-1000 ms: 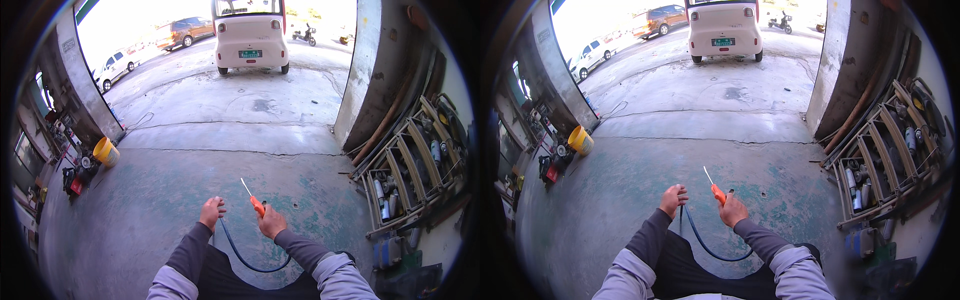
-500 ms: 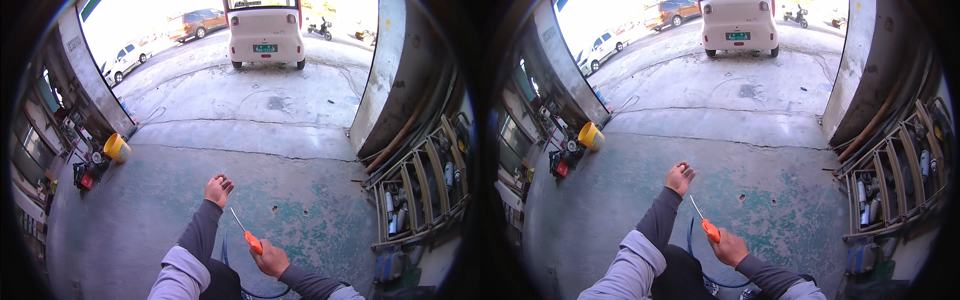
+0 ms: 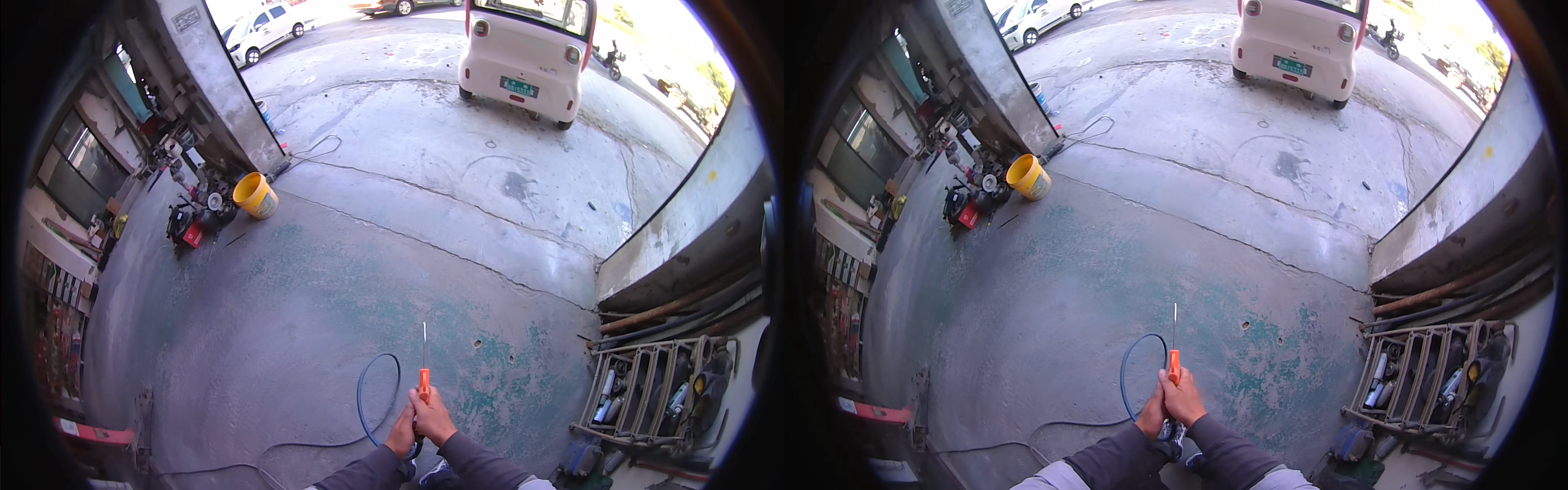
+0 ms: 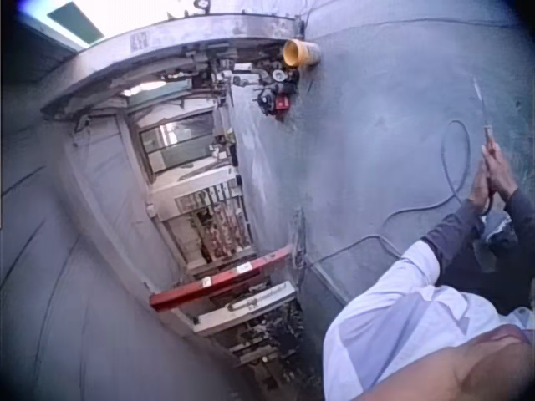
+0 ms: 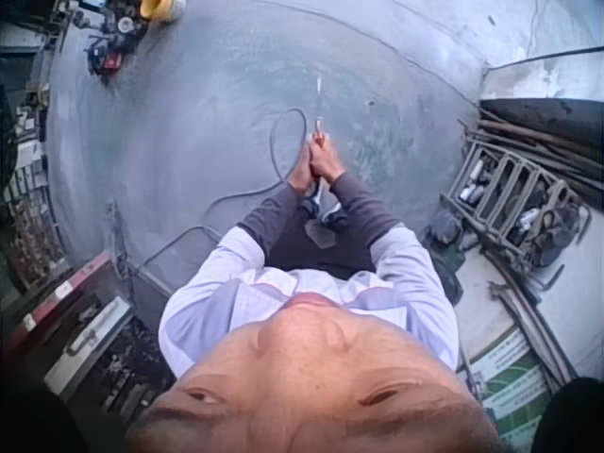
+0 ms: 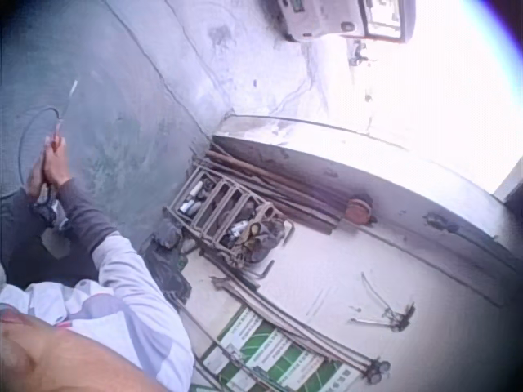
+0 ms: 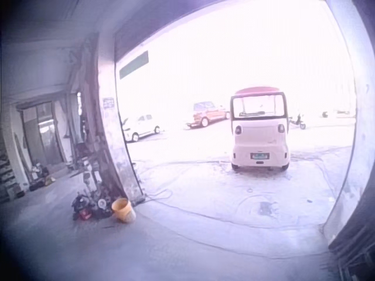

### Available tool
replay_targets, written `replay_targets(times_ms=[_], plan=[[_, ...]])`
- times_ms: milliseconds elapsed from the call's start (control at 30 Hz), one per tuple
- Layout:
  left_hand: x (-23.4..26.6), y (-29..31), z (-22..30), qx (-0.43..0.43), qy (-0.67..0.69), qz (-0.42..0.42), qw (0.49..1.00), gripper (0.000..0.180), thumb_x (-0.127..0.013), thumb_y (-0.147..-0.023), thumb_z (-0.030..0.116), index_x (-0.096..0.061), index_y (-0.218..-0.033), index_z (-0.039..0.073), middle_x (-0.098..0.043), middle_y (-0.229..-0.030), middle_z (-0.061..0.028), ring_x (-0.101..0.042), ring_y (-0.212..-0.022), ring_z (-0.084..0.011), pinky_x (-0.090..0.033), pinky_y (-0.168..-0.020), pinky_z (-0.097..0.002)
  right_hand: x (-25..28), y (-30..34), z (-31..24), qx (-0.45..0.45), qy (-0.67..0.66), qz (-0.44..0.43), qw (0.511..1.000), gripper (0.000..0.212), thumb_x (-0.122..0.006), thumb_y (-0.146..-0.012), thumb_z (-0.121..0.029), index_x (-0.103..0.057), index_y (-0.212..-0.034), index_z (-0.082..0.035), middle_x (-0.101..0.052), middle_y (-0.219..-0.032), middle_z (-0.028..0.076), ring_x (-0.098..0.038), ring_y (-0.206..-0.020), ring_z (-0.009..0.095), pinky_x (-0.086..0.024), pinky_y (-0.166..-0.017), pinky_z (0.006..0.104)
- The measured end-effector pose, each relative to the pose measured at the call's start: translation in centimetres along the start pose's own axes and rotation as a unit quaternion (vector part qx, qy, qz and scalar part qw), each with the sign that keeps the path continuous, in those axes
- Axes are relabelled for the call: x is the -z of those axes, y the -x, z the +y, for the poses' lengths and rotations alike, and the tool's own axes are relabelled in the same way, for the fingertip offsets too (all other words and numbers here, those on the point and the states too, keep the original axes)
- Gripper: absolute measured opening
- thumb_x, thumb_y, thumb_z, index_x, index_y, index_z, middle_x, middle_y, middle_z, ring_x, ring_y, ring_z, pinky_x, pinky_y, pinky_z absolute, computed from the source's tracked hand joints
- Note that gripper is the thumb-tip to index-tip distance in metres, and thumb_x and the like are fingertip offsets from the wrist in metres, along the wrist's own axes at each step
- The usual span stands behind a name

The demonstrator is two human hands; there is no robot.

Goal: The person uses a handheld air blow gun connected to a hose to blow dust and debris off a metal cart, a plastic tray, and the concrete floor of a garage. The person then coils the hose and places it on a red lift post.

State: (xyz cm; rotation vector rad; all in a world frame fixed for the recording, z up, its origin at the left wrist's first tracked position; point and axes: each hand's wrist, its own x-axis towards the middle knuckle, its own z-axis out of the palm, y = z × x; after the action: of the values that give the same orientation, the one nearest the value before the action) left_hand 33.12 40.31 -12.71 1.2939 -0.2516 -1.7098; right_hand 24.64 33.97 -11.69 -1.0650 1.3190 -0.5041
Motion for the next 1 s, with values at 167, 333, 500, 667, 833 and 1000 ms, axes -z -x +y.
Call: replay_targets(times_ms=[167,333,500,667,833,1000], plan=[[6.0,12.1,8.3,-0.057,-0.129,0.079,0.987,0.058,-0.036,-0.103,0.057,-0.047,-0.133,0.009,-0.057,-0.093,-0.003,-0.056,-0.067,-0.012,-0.045,-0.056,-0.0278,-4.9,2.9,-12.3,-0.001,0.066,-0.368,0.927,0.057,-0.062,-0.093,-0.053,-0.054,-0.114,0.0,-0.056,-0.119,0.016,-0.053,-0.114,0.029,-0.039,-0.1,0.0414],[9.9,22.7,13.4,-0.134,-0.206,0.196,0.949,0.073,-0.035,-0.096,0.071,-0.06,-0.106,0.003,-0.061,-0.075,-0.0062,-0.057,-0.056,-0.0136,-0.046,-0.054,-0.0299,-13.1,0.9,-22.4,-0.06,-0.071,-0.373,0.923,0.079,-0.062,-0.093,-0.054,-0.038,-0.141,0.004,-0.055,-0.128,0.02,-0.054,-0.121,0.024,-0.043,-0.104,0.04],[11.3,29.4,17.1,-0.224,-0.283,0.233,0.903,0.075,-0.032,-0.097,0.071,-0.062,-0.089,0.002,-0.065,-0.075,-0.0059,-0.061,-0.068,-0.0145,-0.048,-0.065,-0.0304,-20.7,-4.6,-28.9,-0.157,-0.305,-0.254,0.904,0.032,-0.049,-0.102,-0.036,-0.058,-0.089,-0.008,-0.059,-0.077,0.006,-0.062,-0.072,0.02,-0.054,-0.068,0.0364],[11.9,28.7,21.5,-0.28,-0.242,0.248,0.895,0.062,-0.039,-0.1,0.062,-0.059,-0.091,0.004,-0.061,-0.074,-0.0059,-0.056,-0.06,-0.0159,-0.047,-0.058,-0.0319,-23.3,-8.1,-35.4,0.128,0.149,-0.193,0.961,0.043,-0.054,-0.098,-0.041,-0.063,-0.08,-0.003,-0.064,-0.073,0.012,-0.065,-0.072,0.028,-0.052,-0.068,0.042],[14.2,20.9,25.8,-0.266,-0.178,0.202,0.925,0.06,-0.037,-0.101,0.062,-0.059,-0.093,0.008,-0.053,-0.068,0.0002,-0.049,-0.063,-0.0108,-0.041,-0.057,-0.0281,-25.0,-16.8,-42.1,0.297,0.393,-0.206,0.845,0.051,-0.055,-0.093,-0.045,-0.071,-0.092,0.003,-0.069,-0.092,0.025,-0.065,-0.089,0.042,-0.051,-0.08,0.0487],[13.8,10.4,36.7,-0.312,-0.018,0.304,0.9,0.056,-0.049,-0.097,0.061,-0.06,-0.099,0.006,-0.065,-0.082,-0.0086,-0.059,-0.064,-0.0194,-0.048,-0.06,-0.0362,-26.0,-27.4,-46.0,0.222,0.276,-0.215,0.91,0.06,-0.052,-0.095,-0.052,-0.071,-0.089,0.004,-0.068,-0.089,0.028,-0.067,-0.088,0.042,-0.051,-0.081,0.0469]])
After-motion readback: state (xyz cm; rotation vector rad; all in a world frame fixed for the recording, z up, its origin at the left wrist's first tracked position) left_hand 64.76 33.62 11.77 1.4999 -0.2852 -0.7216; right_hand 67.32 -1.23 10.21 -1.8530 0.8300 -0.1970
